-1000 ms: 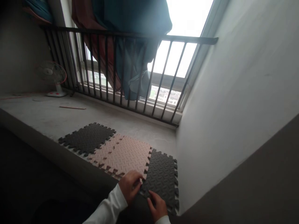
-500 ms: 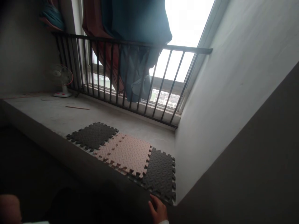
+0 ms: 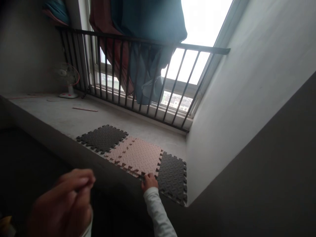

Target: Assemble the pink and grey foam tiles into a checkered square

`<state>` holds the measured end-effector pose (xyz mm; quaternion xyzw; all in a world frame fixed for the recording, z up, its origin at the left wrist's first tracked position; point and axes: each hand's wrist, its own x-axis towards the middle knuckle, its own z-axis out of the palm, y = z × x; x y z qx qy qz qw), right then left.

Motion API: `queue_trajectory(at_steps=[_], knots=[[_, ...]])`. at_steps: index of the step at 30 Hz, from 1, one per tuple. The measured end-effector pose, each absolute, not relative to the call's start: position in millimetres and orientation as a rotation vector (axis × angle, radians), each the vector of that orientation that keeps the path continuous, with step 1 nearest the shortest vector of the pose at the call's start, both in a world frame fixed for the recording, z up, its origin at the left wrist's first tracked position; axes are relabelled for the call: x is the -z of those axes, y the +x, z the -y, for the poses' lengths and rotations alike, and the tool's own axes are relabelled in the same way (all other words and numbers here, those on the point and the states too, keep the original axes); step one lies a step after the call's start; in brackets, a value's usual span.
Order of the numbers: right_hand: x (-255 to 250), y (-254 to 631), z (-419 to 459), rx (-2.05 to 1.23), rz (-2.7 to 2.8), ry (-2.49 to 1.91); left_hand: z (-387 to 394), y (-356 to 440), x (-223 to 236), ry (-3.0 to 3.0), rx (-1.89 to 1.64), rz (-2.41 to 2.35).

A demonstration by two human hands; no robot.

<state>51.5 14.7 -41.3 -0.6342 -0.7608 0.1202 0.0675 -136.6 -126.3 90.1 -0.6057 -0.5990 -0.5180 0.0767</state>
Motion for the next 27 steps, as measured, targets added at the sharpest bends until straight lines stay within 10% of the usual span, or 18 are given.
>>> queue_trajectory(at_steps=[11, 27], knots=[[76.8, 18.5, -60.8, -0.126, 2.133, -2.290, 42.8, -153.8, 99.7, -2.069, 0.912, 2.423], [75.7, 132.0, -119.7, -0.066, 1.764, -2.613, 0.3, -152.9, 159.3, -2.080, 0.631, 2.173]])
